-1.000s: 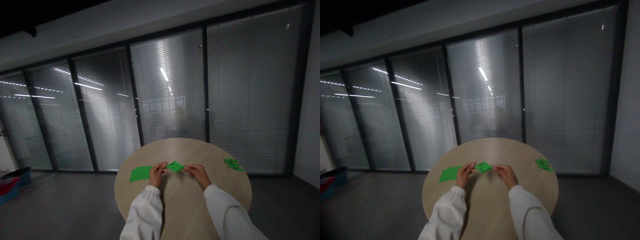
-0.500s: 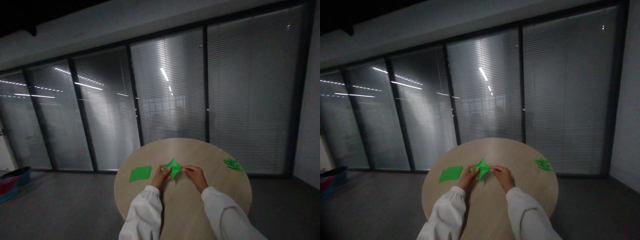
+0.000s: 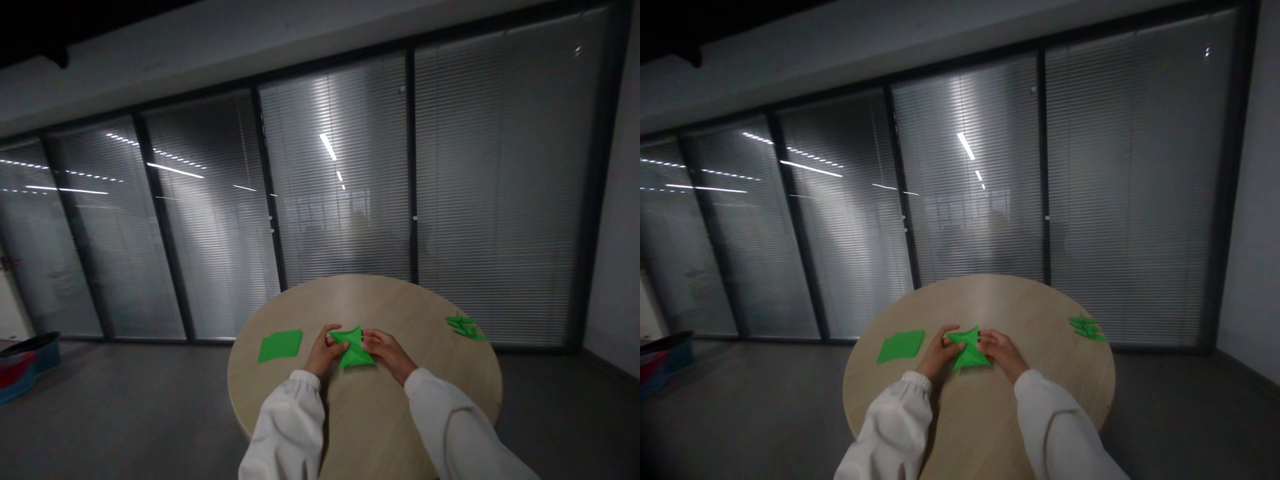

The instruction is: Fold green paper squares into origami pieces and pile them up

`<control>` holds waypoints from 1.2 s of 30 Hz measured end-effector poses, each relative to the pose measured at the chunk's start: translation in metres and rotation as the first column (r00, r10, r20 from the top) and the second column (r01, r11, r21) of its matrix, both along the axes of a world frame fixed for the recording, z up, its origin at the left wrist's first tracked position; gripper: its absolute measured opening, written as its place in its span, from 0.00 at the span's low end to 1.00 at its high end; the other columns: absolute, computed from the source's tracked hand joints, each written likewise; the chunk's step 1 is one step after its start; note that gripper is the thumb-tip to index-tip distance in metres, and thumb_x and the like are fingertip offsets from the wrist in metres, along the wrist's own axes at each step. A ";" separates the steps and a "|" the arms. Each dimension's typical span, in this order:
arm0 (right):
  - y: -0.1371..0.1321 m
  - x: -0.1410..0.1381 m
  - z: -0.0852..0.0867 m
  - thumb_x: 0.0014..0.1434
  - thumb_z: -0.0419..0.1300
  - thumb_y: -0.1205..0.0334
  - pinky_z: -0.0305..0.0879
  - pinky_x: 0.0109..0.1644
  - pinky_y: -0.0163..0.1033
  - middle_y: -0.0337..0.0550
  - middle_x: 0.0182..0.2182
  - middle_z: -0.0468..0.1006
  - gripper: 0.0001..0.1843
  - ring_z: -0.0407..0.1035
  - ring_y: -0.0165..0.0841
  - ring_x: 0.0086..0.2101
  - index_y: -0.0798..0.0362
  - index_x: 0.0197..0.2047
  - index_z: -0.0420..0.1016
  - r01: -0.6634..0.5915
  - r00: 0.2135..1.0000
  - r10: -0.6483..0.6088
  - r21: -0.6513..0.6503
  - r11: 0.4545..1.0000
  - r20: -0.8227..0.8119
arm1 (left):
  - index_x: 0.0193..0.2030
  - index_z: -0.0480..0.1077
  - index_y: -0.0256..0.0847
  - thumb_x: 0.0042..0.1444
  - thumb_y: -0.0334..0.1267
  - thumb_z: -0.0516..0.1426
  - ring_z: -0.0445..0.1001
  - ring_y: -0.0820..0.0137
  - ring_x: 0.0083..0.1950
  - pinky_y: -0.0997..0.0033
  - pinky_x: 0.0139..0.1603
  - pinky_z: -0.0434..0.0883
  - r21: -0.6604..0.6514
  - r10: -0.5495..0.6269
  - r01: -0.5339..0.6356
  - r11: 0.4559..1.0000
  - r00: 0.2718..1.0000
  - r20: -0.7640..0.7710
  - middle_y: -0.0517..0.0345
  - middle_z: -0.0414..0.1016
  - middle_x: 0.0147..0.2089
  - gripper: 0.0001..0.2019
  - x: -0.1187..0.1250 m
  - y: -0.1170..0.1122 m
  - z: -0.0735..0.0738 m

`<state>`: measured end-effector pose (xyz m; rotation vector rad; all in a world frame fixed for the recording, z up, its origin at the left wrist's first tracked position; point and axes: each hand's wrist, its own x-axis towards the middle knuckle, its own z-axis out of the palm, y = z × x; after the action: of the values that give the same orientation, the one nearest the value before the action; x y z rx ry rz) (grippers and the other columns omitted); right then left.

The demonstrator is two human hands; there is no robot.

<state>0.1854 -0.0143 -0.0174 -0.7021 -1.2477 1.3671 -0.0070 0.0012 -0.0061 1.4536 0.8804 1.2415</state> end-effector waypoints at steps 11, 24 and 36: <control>0.008 -0.002 -0.004 0.33 0.73 0.51 0.69 0.40 0.44 0.45 0.30 0.80 0.25 0.73 0.39 0.34 0.54 0.35 0.78 0.138 0.977 -0.163 0.177 0.974 0.135 | 0.42 0.70 0.37 0.38 0.43 0.68 0.60 0.78 0.20 0.79 0.21 0.57 0.124 0.081 -0.069 0.990 0.991 -0.102 0.70 0.60 0.19 0.24 0.001 0.000 0.001; -0.005 0.001 0.006 0.56 0.58 0.59 0.66 0.44 0.40 0.44 0.33 0.76 0.08 0.70 0.36 0.38 0.48 0.30 0.78 0.280 0.827 -0.522 0.652 0.705 0.210 | 0.49 0.67 0.40 0.45 0.57 0.62 0.75 0.67 0.35 0.62 0.40 0.73 -0.334 -0.022 0.084 0.939 0.982 0.185 0.51 0.72 0.38 0.29 0.002 -0.006 0.000; -0.005 -0.002 0.005 0.57 0.58 0.56 0.63 0.55 0.46 0.47 0.43 0.76 0.11 0.69 0.38 0.46 0.48 0.42 0.77 0.283 0.832 -0.512 0.632 0.721 0.212 | 0.43 0.68 0.38 0.34 0.41 0.71 0.76 0.69 0.33 0.69 0.39 0.70 -0.139 -0.022 0.064 0.988 0.958 0.285 0.56 0.77 0.32 0.28 -0.005 0.006 -0.002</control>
<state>0.1837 -0.0188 -0.0119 -0.7556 -1.5951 0.4342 -0.0123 0.0070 -0.0085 1.1378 0.7255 1.2862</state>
